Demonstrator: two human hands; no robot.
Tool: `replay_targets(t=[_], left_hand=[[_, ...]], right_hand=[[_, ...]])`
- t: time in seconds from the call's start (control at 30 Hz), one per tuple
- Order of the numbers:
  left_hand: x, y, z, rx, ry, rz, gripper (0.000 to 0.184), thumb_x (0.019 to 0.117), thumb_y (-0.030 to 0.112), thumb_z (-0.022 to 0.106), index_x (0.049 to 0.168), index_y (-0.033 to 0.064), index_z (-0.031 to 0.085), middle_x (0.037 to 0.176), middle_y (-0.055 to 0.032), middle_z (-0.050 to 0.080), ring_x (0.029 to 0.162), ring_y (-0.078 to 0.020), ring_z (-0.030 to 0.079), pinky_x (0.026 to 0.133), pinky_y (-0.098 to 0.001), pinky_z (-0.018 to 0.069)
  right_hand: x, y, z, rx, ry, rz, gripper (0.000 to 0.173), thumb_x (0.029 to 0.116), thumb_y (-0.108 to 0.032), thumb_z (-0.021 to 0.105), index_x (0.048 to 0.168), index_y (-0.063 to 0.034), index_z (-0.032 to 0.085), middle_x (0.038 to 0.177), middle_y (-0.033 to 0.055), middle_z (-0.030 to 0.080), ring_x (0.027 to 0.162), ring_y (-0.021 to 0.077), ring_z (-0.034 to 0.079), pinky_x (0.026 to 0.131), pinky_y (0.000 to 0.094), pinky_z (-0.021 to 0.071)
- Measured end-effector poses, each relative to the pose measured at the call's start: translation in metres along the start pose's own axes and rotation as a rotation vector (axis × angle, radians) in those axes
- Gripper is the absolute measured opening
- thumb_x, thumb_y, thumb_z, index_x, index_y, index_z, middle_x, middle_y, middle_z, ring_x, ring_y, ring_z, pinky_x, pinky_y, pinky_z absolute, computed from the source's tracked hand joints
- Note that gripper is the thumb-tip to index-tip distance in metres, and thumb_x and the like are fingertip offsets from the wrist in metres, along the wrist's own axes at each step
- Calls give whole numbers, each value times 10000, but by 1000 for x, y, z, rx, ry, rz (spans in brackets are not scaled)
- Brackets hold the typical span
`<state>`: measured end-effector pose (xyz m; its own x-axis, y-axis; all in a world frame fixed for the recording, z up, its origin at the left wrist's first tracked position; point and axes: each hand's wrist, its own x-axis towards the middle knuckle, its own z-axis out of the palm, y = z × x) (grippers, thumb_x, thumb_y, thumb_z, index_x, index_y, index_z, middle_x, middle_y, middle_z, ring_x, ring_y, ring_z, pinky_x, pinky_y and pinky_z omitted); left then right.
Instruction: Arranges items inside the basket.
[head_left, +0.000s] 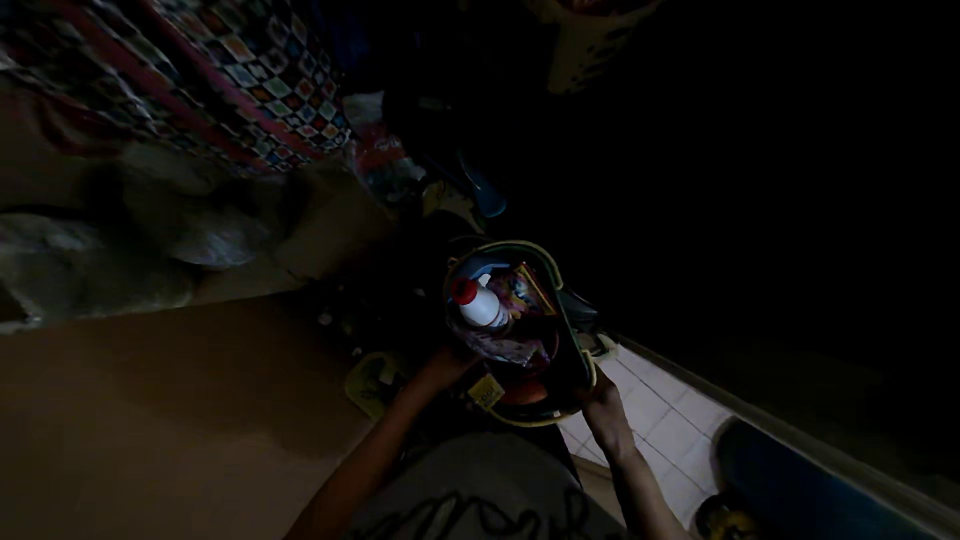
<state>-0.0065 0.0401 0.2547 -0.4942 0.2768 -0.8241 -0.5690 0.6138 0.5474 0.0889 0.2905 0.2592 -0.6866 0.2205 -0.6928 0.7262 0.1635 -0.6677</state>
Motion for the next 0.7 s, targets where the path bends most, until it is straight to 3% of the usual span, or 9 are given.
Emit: replay_targets(t=[0.07, 0.13, 0.2, 0.27, 0.4, 0.47, 0.53, 0.6, 0.7], left_hand=[[-11, 11, -1, 20, 2, 4, 429, 1077, 237, 522, 1388, -59, 523, 1310, -220, 603, 1196, -243, 586, 1056, -397, 451], [-19, 25, 1, -60, 42, -33, 341, 1073, 224, 522, 1258, -54, 595, 1096, -158, 639, 955, -175, 605, 882, -350, 505], [-26, 41, 5, -178, 80, -84, 252, 1060, 188, 527, 1125, -37, 619, 900, -73, 591, 754, -102, 548, 718, -282, 484], [-36, 55, 8, -259, 113, -94, 229, 1062, 182, 523, 1083, -27, 613, 827, -50, 557, 676, -93, 515, 637, -269, 461], [-51, 62, 18, -381, 188, 3, 192, 1042, 143, 518, 1039, -20, 620, 827, -59, 580, 705, -109, 555, 655, -291, 488], [-57, 63, 24, -401, 201, 29, 180, 1043, 130, 506, 1024, -14, 611, 797, -45, 565, 670, -93, 545, 620, -263, 478], [-64, 62, 28, -405, 206, 39, 193, 1053, 136, 500, 1065, -25, 606, 816, -50, 560, 686, -94, 542, 639, -261, 477], [-70, 61, 31, -408, 221, 71, 197, 1051, 129, 502, 1067, -37, 608, 824, -58, 566, 697, -99, 542, 654, -271, 477], [-78, 57, 32, -377, 233, 149, 194, 1042, 117, 523, 1102, -46, 610, 855, -67, 591, 721, -96, 560, 669, -267, 490]], right_hand=[[1, -17, -10, -34, -43, 6, 409, 924, -84, 630, 1302, 65, 586, 1062, 142, 704, 879, 125, 705, 792, 326, 606], [3, -36, -21, -96, -84, 24, 402, 944, -85, 618, 1315, 64, 580, 1105, 163, 691, 961, 159, 685, 872, 360, 571], [3, -53, -31, -164, -95, 28, 410, 977, -116, 590, 1349, 54, 557, 1127, 188, 682, 982, 201, 684, 884, 404, 563], [-2, -70, -37, -197, -64, -16, 452, 1042, -177, 538, 1433, 45, 495, 1172, 221, 671, 1002, 239, 687, 890, 431, 560], [-18, -79, -35, -256, 169, -321, 479, 1047, -180, 549, 1444, 80, 490, 1249, 265, 662, 1123, 301, 679, 987, 446, 532], [-23, -78, -25, -319, 390, -592, 456, 973, -74, 605, 1381, 121, 546, 1316, 305, 624, 1214, 400, 632, 1042, 492, 502], [-28, -84, -14, -394, 563, -872, 431, 892, -42, 663, 1289, 121, 625, 1312, 304, 635, 1216, 476, 608, 1039, 554, 484], [-36, -99, -2, -434, 481, -1014, 438, 859, -58, 714, 1265, 92, 649, 1225, 267, 683, 1148, 446, 647, 997, 540, 521], [-39, -118, 17, -505, 176, -887, 617, 853, -125, 784, 1388, 76, 551, 1297, 262, 640, 1212, 434, 605, 1023, 536, 507]])
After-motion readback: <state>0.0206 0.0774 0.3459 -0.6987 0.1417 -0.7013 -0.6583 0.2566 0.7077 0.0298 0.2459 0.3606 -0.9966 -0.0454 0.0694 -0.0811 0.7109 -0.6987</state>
